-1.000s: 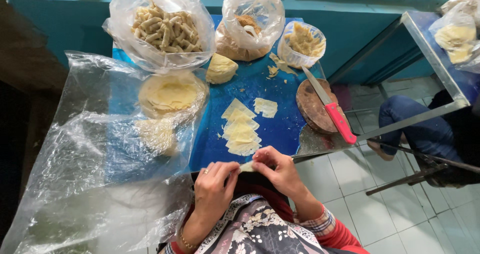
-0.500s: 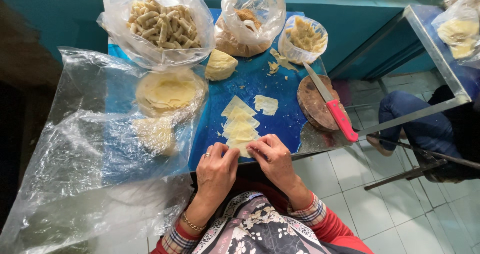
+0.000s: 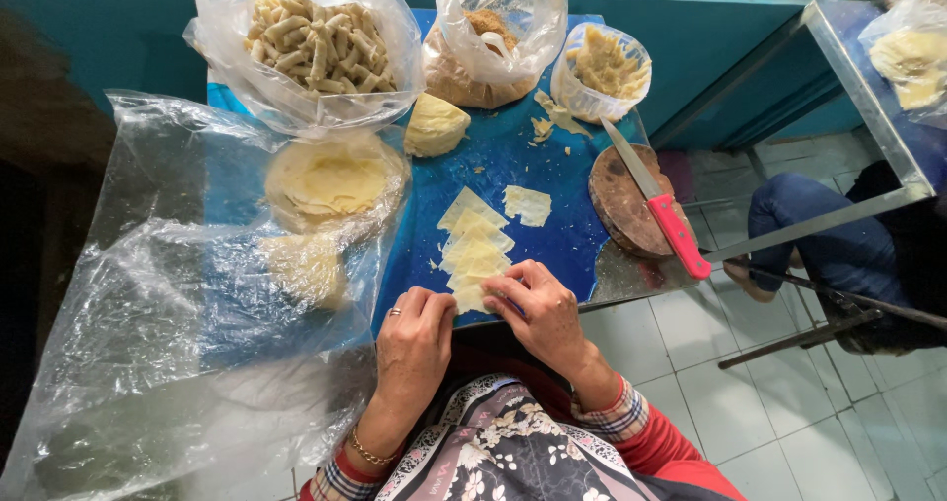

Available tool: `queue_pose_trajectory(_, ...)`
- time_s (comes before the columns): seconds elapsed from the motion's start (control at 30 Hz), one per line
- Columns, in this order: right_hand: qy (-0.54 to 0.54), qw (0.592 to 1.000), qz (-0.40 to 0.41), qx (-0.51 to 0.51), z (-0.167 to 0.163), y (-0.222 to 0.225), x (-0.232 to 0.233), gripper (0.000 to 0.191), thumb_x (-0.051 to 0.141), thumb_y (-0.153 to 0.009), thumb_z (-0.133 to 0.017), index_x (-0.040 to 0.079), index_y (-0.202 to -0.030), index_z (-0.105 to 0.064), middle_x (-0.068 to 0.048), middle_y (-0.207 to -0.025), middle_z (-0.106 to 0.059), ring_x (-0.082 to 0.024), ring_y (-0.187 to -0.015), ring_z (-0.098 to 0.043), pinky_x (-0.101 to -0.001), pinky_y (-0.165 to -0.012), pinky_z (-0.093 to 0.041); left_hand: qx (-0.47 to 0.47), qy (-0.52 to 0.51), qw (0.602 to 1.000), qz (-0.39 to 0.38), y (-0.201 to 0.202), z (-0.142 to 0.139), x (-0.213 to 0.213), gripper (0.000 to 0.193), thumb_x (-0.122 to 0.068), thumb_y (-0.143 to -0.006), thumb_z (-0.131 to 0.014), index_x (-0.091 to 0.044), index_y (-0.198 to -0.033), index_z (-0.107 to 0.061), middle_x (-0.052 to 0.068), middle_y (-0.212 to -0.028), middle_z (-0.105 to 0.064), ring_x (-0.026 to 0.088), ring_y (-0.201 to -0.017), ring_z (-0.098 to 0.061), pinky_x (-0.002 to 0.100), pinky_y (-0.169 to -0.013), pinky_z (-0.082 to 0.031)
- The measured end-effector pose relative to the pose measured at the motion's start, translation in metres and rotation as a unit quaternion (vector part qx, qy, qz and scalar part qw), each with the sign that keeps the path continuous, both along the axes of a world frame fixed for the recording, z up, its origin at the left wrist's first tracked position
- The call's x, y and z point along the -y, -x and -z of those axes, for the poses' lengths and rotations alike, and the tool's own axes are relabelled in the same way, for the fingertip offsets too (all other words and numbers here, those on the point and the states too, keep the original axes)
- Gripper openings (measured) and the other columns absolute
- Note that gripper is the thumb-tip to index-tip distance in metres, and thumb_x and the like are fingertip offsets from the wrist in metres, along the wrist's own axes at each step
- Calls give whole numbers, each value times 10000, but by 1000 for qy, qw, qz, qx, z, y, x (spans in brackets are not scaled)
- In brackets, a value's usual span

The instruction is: The person sits at a blue table and folds cut dough wrapper pieces by hand, pressing filling into each wrapper and placing the folded pieces into a plastic container. They repeatedly take new wrappers, fold them, and set finished pieces aside, with a knife and bags of dough and filling on the table.

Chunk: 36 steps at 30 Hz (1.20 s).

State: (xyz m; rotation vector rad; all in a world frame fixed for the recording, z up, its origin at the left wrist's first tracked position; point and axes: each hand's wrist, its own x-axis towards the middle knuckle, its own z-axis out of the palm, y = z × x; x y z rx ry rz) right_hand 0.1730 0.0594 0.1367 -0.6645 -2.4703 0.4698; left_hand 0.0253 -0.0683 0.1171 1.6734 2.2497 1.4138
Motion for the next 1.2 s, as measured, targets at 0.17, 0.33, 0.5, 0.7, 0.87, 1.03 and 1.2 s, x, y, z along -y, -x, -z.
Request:
queue_pose_trajectory(0.17,-18,998,-29,-44,-7,-5,3,119,140,-848,-791,110,-928,-709,-48,-943,-671,-242,-861,-671,-352,-703,-540,6,-28,1000,4,-1,0,2,146,-50,-869,-718,-37,-1008,-677,101,-909,-629,295,-830,-632,418,-718,-487)
queue_pose_trajectory(0.33,93,994,49,-34,-5,-11,4,146,109,-832,-790,75,-928,-684,-44,-897,-669,-196,-710,-664,-315,-557,-509,-10,-35,999,11,-2,0,1,158,-74,-855,-748,-78,-1004,-697,68,-903,-632,267,-810,-628,401,-706,-467)
queue_pose_trajectory(0.5,120,987,104,-33,5,-9,5,199,108,-814,-800,54,-930,-647,-52,-877,-652,-204,-632,-627,-322,-553,-497,-53,-61,997,21,-7,2,0,204,-82,-839,-755,-103,-1035,-704,39,-948,-644,236,-835,-616,372,-712,-447)
queue_pose_trajectory(0.7,20,998,21,-55,10,-15,0,126,124,-864,-783,108,-985,-754,-55,-917,-639,-204,-764,-658,-325,-643,-522,-124,-36,991,23,-10,5,-1,184,-137,-849,-758,-125,-1026,-708,28,-949,-615,222,-845,-592,381,-733,-428)
queue_pose_trajectory(0.87,116,991,44,-52,6,-16,-5,143,107,-880,-766,118,-1022,-780,-55,-924,-652,-194,-731,-670,-310,-619,-537,-125,-38,991,21,-8,8,-2,165,-146,-856,-758,-132,-1010,-703,29,-942,-606,222,-837,-589,380,-729,-423)
queue_pose_trajectory(1.03,31,995,48,-87,-18,-25,-46,223,31,-900,-730,112,-1106,-758,-64,-969,-668,-221,-855,-682,-324,-733,-550,-125,-62,990,27,-8,8,-2,166,-127,-853,-758,-123,-1002,-685,34,-995,-619,221,-873,-600,376,-754,-428)
queue_pose_trajectory(1.2,-174,962,192,84,-60,-29,-173,464,292,-869,-826,111,-1283,-719,-84,-1261,-647,-305,-1191,-560,-475,-946,-456,-119,-85,988,43,-3,8,-3,170,-115,-853,-758,-116,-1005,-683,14,-1036,-632,211,-906,-614,374,-781,-435)
